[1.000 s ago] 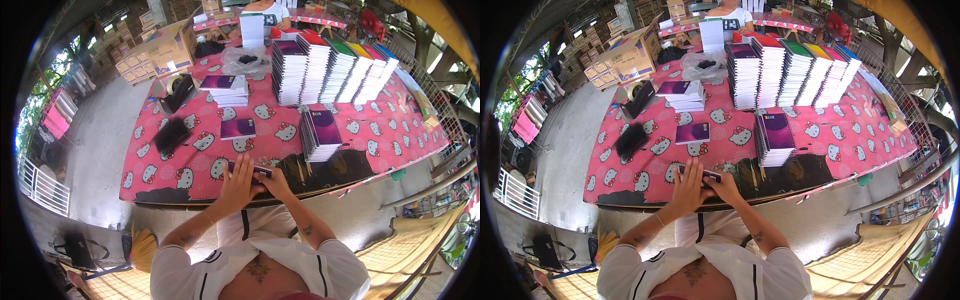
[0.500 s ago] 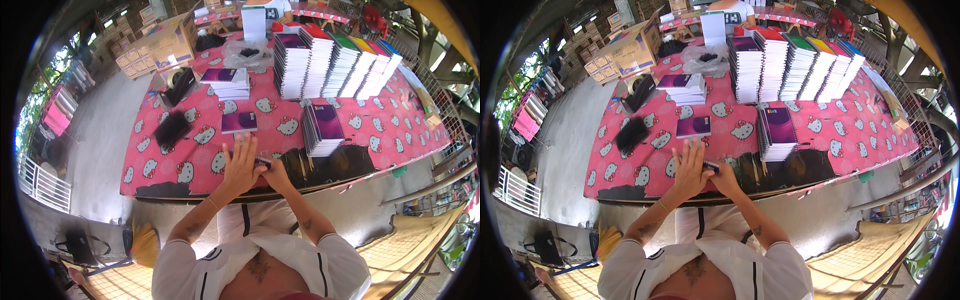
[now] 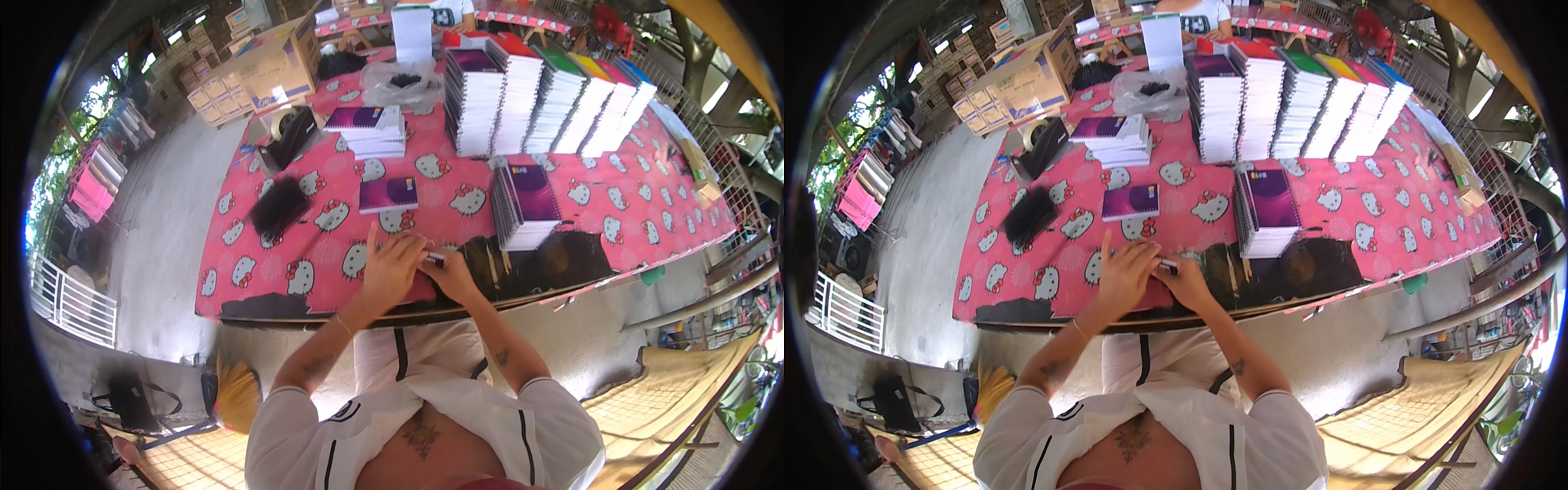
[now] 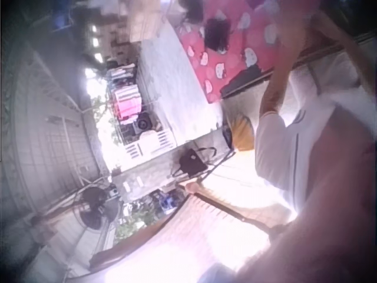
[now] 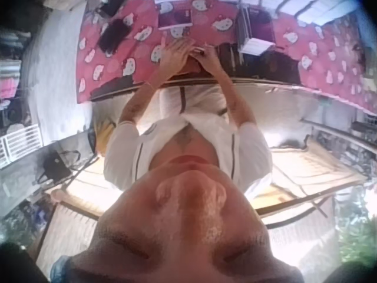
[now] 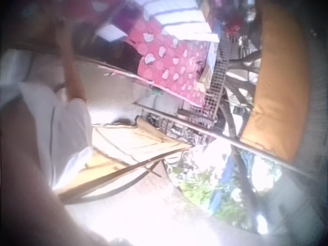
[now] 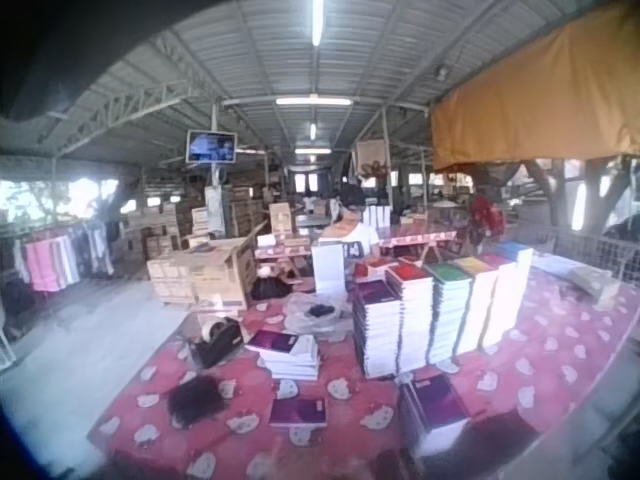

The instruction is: The person sorts small purple notebooks by checking the cover of each item and then placing it onto a stack on a table.

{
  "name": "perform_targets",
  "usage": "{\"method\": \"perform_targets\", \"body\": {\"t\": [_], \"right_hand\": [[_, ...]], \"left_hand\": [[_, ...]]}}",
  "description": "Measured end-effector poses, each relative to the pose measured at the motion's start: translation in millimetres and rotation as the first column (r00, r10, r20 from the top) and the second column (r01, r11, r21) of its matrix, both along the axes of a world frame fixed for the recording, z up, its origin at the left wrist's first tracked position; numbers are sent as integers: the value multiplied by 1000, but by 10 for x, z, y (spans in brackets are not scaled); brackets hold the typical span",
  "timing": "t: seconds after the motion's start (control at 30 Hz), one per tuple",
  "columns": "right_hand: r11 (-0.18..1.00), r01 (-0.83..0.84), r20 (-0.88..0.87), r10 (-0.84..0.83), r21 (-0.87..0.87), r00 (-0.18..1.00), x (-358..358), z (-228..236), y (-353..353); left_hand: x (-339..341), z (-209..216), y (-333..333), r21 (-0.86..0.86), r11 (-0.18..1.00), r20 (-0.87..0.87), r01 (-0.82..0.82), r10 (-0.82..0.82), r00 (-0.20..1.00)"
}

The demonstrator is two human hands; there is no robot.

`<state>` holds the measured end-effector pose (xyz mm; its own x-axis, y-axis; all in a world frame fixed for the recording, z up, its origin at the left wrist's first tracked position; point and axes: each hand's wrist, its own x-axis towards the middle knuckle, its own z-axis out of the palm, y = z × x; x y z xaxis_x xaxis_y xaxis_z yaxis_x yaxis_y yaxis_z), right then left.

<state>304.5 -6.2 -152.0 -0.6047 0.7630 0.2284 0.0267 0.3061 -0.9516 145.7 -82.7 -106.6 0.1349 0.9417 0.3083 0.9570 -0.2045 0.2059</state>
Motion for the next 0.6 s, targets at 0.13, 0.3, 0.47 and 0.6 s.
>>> {"method": "perform_targets", "body": {"t": [0.13,0.3,0.47,0.6], "right_hand": [[997,-43,-68,48,66,997,-15,-112,48],[999,3,-49,-5,-42,999,-37,-97,-31],[997,-68,1,68,-36,998,-8,-103,16],[999,-32,-67,30,-29,997,-52,-68,1]], "left_hand": [[-66,131,26,-27,998,-95,61,-63,993],[213,-441,-450,63,995,-88,77,-71,994],[217,-86,-239,113,993,-48,44,-39,998],[189,-383,-432,196,978,-97,67,-49,994]]}}
